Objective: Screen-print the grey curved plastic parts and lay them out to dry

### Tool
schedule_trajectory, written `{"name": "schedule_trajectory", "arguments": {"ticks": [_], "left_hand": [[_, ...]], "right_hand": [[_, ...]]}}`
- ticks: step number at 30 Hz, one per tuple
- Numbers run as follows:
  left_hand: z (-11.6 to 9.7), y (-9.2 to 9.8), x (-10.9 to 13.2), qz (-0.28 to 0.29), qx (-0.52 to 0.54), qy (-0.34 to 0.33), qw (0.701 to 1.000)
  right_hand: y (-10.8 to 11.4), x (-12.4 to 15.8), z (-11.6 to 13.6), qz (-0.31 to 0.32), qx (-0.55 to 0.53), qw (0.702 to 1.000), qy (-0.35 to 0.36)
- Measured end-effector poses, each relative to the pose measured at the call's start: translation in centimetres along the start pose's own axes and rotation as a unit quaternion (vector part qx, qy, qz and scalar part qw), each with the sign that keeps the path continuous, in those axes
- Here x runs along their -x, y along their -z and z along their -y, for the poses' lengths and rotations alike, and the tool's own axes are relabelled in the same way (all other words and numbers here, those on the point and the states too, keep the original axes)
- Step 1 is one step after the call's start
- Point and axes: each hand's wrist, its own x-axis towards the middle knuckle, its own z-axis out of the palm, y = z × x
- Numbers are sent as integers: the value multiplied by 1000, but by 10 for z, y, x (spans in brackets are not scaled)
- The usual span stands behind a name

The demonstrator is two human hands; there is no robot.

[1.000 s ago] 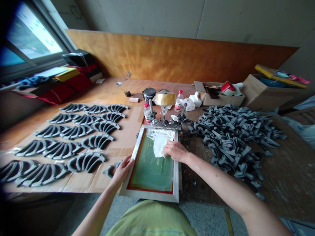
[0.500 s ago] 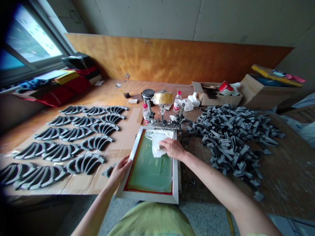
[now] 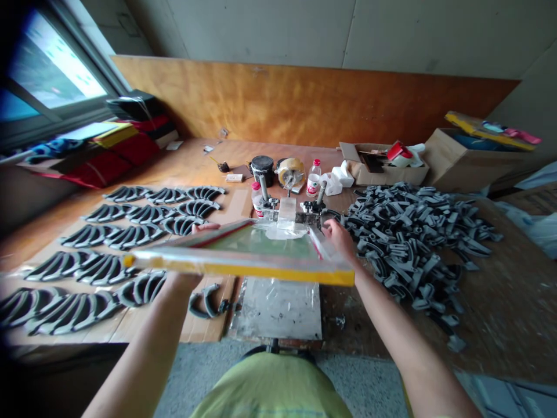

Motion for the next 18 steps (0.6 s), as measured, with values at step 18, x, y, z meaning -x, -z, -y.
{"name": "schedule_trajectory", "arguments": {"ticks": [18], "left_hand": [[124,-13,103,-52,21,352,934]], "right_hand": [[-50,109,82,129,18,897,423]]}}
